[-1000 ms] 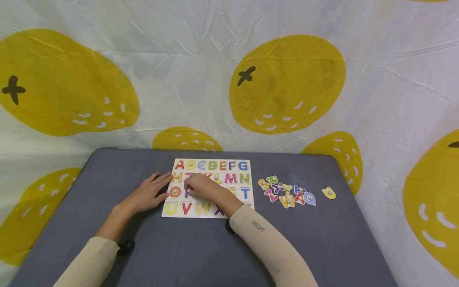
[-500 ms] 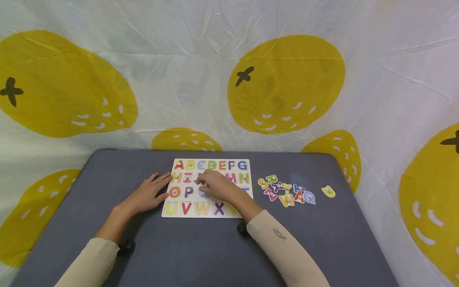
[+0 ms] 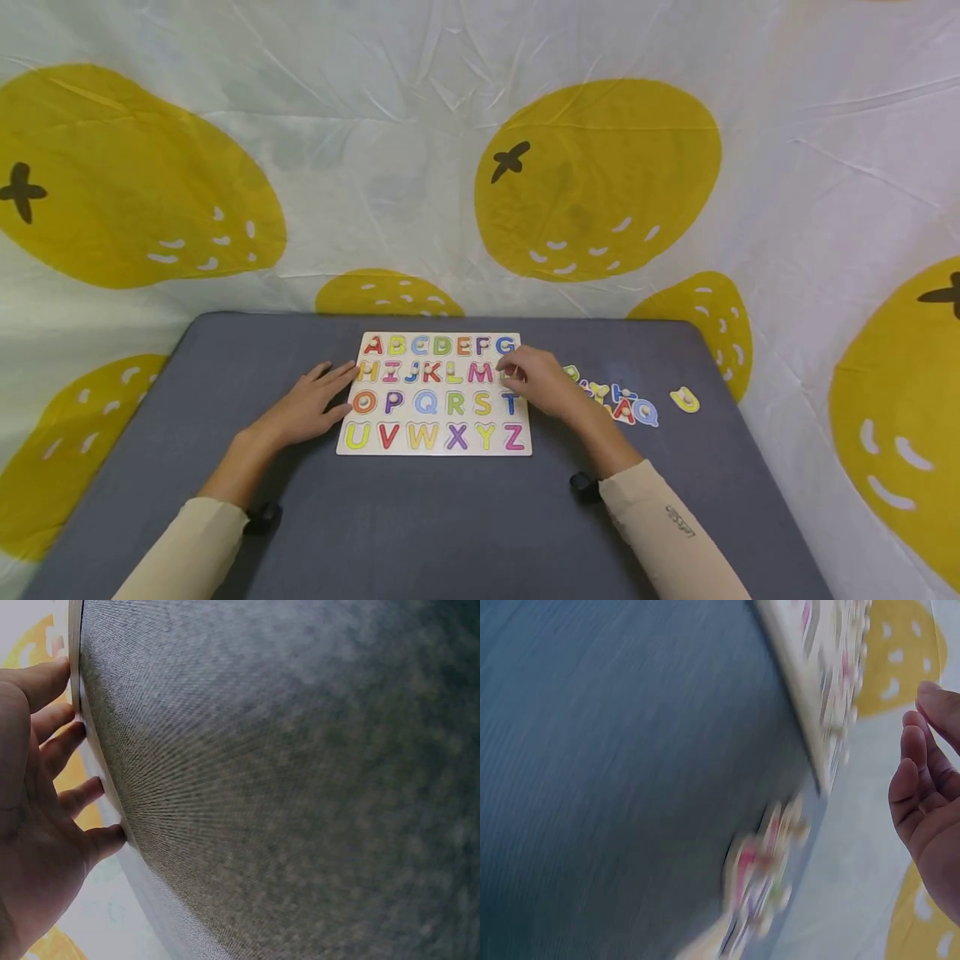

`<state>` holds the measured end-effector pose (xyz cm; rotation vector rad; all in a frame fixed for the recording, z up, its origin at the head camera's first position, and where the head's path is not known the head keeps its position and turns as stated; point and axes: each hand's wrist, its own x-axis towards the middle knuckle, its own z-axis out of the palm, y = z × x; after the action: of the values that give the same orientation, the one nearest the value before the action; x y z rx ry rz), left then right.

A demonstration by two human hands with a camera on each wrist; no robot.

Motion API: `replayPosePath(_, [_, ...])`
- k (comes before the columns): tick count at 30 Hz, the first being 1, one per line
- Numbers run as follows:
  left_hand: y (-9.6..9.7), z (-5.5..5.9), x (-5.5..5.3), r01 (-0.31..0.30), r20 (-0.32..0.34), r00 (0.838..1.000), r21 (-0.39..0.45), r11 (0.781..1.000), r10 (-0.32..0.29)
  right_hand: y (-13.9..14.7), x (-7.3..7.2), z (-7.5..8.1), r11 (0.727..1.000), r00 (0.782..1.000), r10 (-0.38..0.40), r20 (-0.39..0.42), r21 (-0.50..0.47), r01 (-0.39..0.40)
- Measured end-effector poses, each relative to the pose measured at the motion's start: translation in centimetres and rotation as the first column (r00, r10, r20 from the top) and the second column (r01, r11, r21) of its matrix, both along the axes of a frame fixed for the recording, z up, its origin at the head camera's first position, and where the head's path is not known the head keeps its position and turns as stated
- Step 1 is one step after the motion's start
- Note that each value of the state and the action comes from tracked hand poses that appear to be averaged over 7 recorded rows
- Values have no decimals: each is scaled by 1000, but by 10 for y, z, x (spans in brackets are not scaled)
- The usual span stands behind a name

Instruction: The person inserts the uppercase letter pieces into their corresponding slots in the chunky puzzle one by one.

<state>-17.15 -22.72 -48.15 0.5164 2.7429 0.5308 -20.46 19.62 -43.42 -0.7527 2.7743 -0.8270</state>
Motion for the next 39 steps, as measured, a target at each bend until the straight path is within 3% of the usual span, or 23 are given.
replayPosePath(11, [-2, -3, -1, 2, -2, 1000, -1, 1000, -2, 84, 9, 3, 996, 995, -77, -63, 37, 79])
replayPosePath(20, [-1, -3, -1, 1, -3, 1000, -11, 1000, -1, 138, 20, 7, 986, 989, -143, -39, 78, 145])
replayPosePath(32, [2, 2, 0, -10, 11, 1000, -10, 1000, 10, 191, 37, -6, 965, 975, -220, 8, 149, 217])
replayPosePath(39, [1, 1, 0, -6, 1, 1000, -10, 1000, 6, 207, 43, -15, 948, 959, -271, 80, 192, 252])
